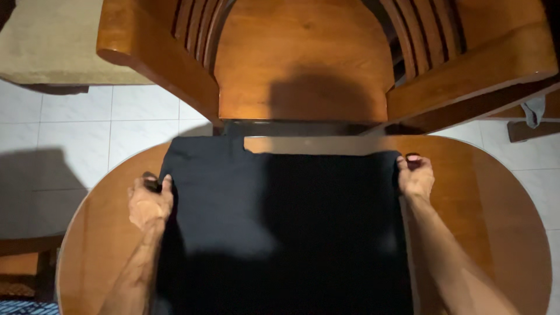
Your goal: The person folds three t-shirts one by one on a wooden table. They retrieve each shirt from a blue laundry basket, lay it flat, fold the sides and bottom, and place the folded shirts into a neat stack on a nearby chair.
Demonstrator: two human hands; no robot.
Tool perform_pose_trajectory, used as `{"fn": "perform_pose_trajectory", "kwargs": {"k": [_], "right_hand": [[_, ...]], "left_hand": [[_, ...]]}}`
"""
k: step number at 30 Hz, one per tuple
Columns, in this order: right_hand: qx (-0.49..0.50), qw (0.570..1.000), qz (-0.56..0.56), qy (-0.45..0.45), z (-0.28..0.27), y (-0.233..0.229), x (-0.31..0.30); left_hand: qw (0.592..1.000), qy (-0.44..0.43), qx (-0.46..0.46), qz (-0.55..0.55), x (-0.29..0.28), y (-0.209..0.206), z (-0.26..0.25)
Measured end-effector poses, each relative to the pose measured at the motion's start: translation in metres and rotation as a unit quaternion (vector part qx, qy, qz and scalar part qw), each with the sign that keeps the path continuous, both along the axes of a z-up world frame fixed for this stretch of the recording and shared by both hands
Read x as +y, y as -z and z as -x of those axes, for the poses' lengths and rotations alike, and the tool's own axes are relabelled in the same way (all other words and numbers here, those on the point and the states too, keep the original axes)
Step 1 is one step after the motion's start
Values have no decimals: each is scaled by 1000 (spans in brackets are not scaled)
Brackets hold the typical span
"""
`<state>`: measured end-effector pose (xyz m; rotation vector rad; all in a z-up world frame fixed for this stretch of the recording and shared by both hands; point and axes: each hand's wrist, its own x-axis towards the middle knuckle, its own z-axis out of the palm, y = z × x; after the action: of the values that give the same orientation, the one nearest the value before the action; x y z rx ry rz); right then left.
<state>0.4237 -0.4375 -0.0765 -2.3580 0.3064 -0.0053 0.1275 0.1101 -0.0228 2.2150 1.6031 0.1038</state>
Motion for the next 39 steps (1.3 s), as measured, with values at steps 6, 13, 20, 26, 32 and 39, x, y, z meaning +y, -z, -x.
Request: {"fn": "perform_pose_trajectory", "kwargs": {"k": [6, 13, 20, 26, 32, 39], "right_hand": [[7, 989, 127, -73, 75, -37, -2], [70, 982, 84, -155, 214, -90, 13], [368, 859, -80, -347, 404, -105, 66], [539, 751, -149, -351, 523, -95, 130], [462, 738, -491, -45, 572, -42, 200], [402, 722, -561, 38, 577, -58, 214]], "left_hand": [[999, -32, 27, -3, -24, -16, 81], [991, -91, 17, 101, -89, 2, 263], [949, -105, -110, 277, -185, 12, 393], [903, -111, -166, 380, -205, -46, 405], [796, -112, -322, 500, -188, -98, 413], [796, -105, -301, 515, -149, -67, 443]]}}
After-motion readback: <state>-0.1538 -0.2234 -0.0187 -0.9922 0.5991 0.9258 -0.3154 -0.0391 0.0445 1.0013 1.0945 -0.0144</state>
